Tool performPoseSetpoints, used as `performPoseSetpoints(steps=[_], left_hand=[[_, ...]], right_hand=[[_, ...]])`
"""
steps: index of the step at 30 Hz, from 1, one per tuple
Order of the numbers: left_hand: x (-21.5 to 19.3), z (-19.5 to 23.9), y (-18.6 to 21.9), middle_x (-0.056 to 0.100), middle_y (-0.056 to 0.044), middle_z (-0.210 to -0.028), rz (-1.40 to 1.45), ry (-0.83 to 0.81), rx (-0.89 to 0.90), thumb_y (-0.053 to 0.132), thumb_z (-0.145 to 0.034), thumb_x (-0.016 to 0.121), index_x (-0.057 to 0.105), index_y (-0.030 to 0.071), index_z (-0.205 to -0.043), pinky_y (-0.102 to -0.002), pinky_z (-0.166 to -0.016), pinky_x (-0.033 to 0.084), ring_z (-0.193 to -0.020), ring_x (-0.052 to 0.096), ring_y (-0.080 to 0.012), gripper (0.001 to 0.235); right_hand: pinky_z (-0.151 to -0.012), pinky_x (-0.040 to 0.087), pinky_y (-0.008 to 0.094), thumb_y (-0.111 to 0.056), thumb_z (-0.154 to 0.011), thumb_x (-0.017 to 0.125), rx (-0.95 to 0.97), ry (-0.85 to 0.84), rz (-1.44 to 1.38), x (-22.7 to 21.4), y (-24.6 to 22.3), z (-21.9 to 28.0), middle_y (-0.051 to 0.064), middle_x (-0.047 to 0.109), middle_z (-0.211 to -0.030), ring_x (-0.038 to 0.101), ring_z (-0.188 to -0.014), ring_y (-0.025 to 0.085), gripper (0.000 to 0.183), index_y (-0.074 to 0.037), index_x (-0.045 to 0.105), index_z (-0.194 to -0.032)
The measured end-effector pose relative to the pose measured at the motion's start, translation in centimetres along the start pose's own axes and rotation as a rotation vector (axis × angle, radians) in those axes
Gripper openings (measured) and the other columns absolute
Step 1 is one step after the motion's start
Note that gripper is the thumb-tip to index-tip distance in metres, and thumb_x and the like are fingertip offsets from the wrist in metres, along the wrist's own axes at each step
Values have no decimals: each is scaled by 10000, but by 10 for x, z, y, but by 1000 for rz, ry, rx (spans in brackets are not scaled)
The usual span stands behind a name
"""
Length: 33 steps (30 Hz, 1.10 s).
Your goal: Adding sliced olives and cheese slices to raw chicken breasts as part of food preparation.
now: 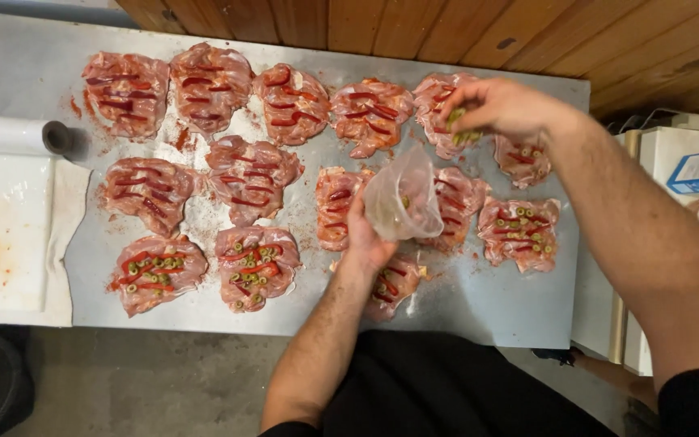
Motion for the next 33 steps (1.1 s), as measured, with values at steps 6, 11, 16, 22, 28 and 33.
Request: performPoseSetpoints(steps=[6,11,16,22,28,33], left_hand=[[-15,-2,2,471,-151,-1463,37,-58,-22,564,-930,518,514,231,-1471,-508,-958,519,-1136,564,-301,635],[-29,-3,5,555,-172,-1394,79,-39,-49,559,-938,523,545,200,-1433,-487,-936,528,-1107,597,-302,612],[-33,-3,6,555,-240,-1400,84,-90,-28,587,-974,486,478,187,-1520,-450,-843,583,-1088,637,-321,677],[-37,-2,2,574,-241,-1376,81,-6,-50,591,-974,457,455,188,-1544,-440,-785,617,-1086,650,-329,698],[-32,-1,4,578,-249,-1353,120,-61,-43,566,-980,498,447,168,-1549,-448,-771,635,-1065,663,-340,697],[-33,3,5,598,-260,-1327,138,-56,-45,529,-990,486,458,161,-1541,-441,-764,627,-1070,661,-346,663]], right_hand=[[-744,590,247,20,-1028,529,129,72,-260,-36,78,-87,143,655,-1078,642,-867,178,168,-39,621,-1156],[-635,589,239,50,-948,664,88,229,-155,-38,86,-108,113,725,-935,670,-701,151,167,-60,686,-1071],[-533,555,277,-83,-956,761,115,356,98,-39,67,-89,47,720,-782,645,-597,114,104,-120,706,-1036],[-529,488,209,-188,-1014,699,127,389,163,-44,64,-86,-12,743,-955,608,-642,49,63,-184,723,-1071],[-629,542,266,-173,-1013,702,110,442,150,-57,58,-96,-9,722,-973,633,-704,74,121,-187,723,-1131],[-660,570,275,-57,-997,639,116,479,197,-53,47,-86,53,683,-1243,663,-836,97,254,-180,714,-1206]])
Point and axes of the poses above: each hand's wrist, its own z-axis away from the middle knuckle, its own x-axis out of the palm, y = z × x, the point moved 6 cm from there along -z, towards the middle knuckle
